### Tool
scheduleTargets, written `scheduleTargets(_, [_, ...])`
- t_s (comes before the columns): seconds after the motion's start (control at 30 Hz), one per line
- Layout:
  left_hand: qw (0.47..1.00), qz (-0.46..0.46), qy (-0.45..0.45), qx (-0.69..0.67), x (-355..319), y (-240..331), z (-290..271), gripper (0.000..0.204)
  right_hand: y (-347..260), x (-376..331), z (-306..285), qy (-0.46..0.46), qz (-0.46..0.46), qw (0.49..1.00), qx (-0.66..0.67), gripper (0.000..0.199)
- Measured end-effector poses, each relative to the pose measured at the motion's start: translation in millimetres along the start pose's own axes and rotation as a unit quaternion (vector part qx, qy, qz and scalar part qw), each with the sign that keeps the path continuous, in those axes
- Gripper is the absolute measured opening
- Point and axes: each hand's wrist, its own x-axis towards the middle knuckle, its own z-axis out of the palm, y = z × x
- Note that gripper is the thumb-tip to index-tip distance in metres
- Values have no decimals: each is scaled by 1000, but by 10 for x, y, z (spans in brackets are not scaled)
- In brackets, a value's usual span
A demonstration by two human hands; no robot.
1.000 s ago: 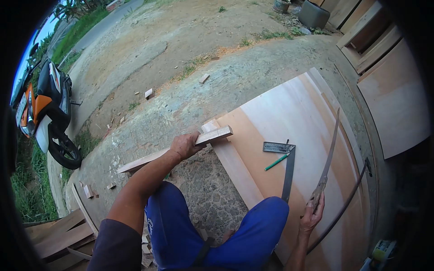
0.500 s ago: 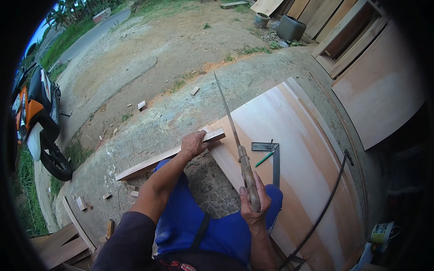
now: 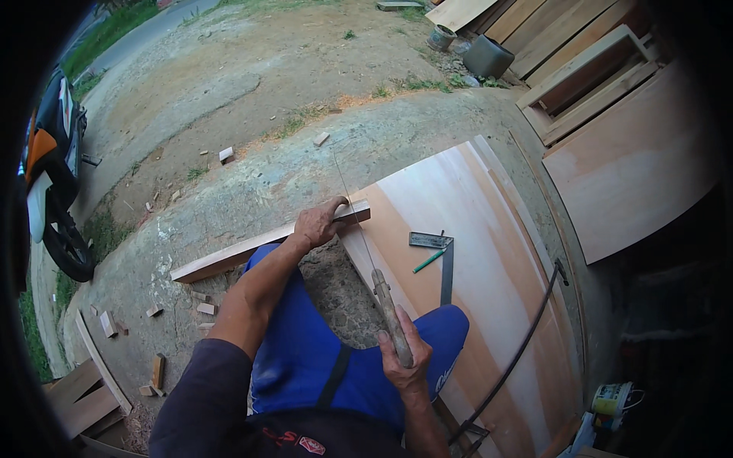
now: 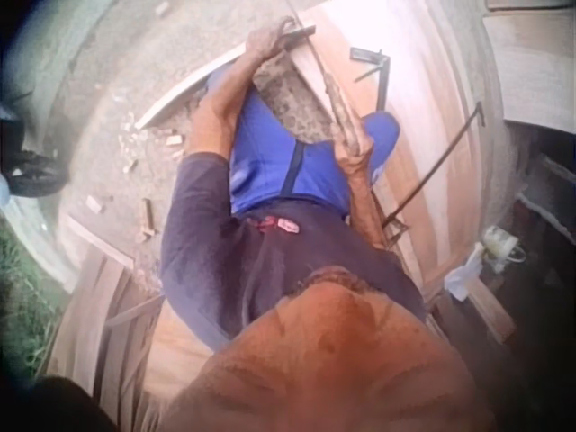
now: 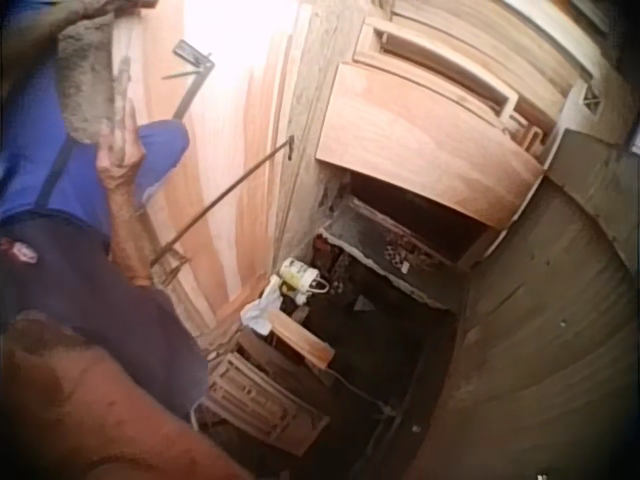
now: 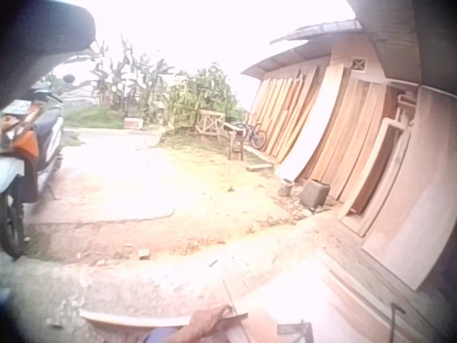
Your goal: The person measures and marks a wooden plank with a square and pencil, then saws it to length. They place the cut plank onto a larger wooden panel and use a hammer to tap it into position. Finally, they secure the plank to the panel using nails and a hammer.
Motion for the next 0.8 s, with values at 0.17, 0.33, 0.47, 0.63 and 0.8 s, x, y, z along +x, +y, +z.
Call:
scheduleTargets(0.17, [1000, 10, -16, -3, 71, -30, 84, 46, 34, 7, -71, -10, -6, 1000, 1, 51])
scheduleTargets(0.33, [1000, -12, -24, -1, 75, -1, 87, 46, 59, 18, -120, -21, 10, 999, 23, 51])
scheduleTargets(0.47, [1000, -13, -20, 9, 59, -10, 90, 48, 56, 57, -135, -26, 9, 999, 31, 51])
scheduleTargets(0.63, [1000, -8, -11, 16, 50, 61, 49, 49, 96, 87, -177, -35, 28, 998, 52, 51])
scheduleTargets(0.8, [999, -26, -29, 30, 91, 36, 81, 49, 67, 98, -161, -31, 2, 999, 26, 49])
